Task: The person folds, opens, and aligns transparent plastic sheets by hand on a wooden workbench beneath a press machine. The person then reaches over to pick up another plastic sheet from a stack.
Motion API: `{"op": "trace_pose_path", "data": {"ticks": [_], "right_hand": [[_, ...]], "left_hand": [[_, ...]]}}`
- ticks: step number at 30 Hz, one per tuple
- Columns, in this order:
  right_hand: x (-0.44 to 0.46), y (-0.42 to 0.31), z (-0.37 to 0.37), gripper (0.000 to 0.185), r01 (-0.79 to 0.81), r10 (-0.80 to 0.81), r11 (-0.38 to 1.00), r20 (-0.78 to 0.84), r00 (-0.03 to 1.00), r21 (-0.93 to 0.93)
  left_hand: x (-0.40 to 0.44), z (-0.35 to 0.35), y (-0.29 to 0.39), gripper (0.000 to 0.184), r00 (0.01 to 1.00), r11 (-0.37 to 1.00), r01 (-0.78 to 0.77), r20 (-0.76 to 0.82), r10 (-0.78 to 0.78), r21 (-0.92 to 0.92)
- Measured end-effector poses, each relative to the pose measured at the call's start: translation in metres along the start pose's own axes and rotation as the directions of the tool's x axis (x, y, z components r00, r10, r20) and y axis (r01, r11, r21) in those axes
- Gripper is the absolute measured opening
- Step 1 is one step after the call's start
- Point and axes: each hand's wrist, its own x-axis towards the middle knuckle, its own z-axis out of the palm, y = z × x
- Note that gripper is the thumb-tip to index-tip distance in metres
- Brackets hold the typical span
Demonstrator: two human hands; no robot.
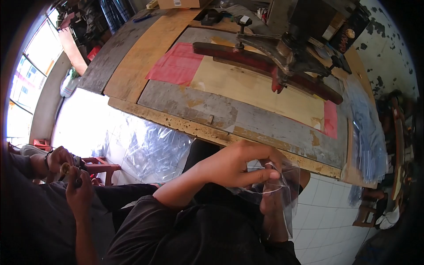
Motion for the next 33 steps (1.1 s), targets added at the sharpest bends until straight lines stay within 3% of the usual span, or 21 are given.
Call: {"op": "trace_pose_path", "data": {"ticks": [3,4,8,10,12,13,16,20,22,25,30,33], "right_hand": [[0.009,-0.001,0.006,0.056,0.01,-0.01,1.0,0.027,1.0,-0.009],[0.012,-0.004,0.006,0.056,-0.109,0.107,0.994,0.063,0.992,0.032],[0.012,0.004,0.003,0.054,-0.27,0.27,0.963,0.123,0.955,-0.015],[0.018,0.004,0.009,0.068,-0.375,0.357,0.921,0.155,0.921,0.108],[0.034,-0.008,0.012,0.066,-0.309,0.293,0.947,0.157,0.943,0.086],[0.035,-0.008,0.013,0.06,-0.288,0.265,0.947,0.159,0.951,0.144],[0.039,-0.011,0.016,0.054,-0.23,0.207,0.96,0.143,0.968,0.162],[0.037,-0.008,0.011,0.064,-0.166,0.148,0.983,0.191,0.97,0.079],[0.034,-0.006,0.008,0.066,-0.16,0.138,0.984,0.227,0.964,0.081],[0.037,-0.006,0.007,0.065,-0.146,0.119,0.984,0.227,0.966,0.103],[0.035,-0.01,0.01,0.067,-0.198,0.158,0.954,0.185,0.97,0.224],[0.041,-0.018,0.009,0.074,-0.213,0.187,0.967,0.18,0.966,0.138]], "left_hand": [[-0.002,-0.001,-0.005,0.019,0.999,0.999,0.028,-0.033,-0.028,-0.023],[-0.003,-0.004,-0.005,0.019,0.996,0.997,0.078,-0.033,-0.078,-0.006],[-0.004,-0.009,-0.007,0.019,0.97,0.971,0.227,-0.072,-0.232,-0.067],[-0.007,-0.011,-0.016,0.024,0.977,0.976,0.198,-0.066,-0.204,-0.09],[-0.009,-0.012,-0.012,0.037,0.944,0.921,0.274,-0.105,-0.312,-0.277],[-0.008,-0.014,-0.009,0.053,0.948,0.92,0.277,-0.075,-0.308,-0.277],[-0.008,-0.02,-0.003,0.061,0.957,0.936,0.268,-0.048,-0.286,-0.229],[-0.011,-0.025,-0.006,0.046,0.974,0.97,0.226,-0.006,-0.227,-0.093],[-0.01,-0.025,0.0,0.044,0.948,0.943,0.319,0.018,-0.318,-0.093],[-0.011,-0.016,-0.009,0.046,0.978,0.972,0.188,-0.065,-0.199,-0.142],[-0.011,-0.016,-0.004,0.049,0.958,0.943,0.275,-0.033,-0.285,-0.188],[-0.012,-0.016,-0.005,0.054,0.95,0.932,0.301,-0.025,-0.312,-0.203]]}}
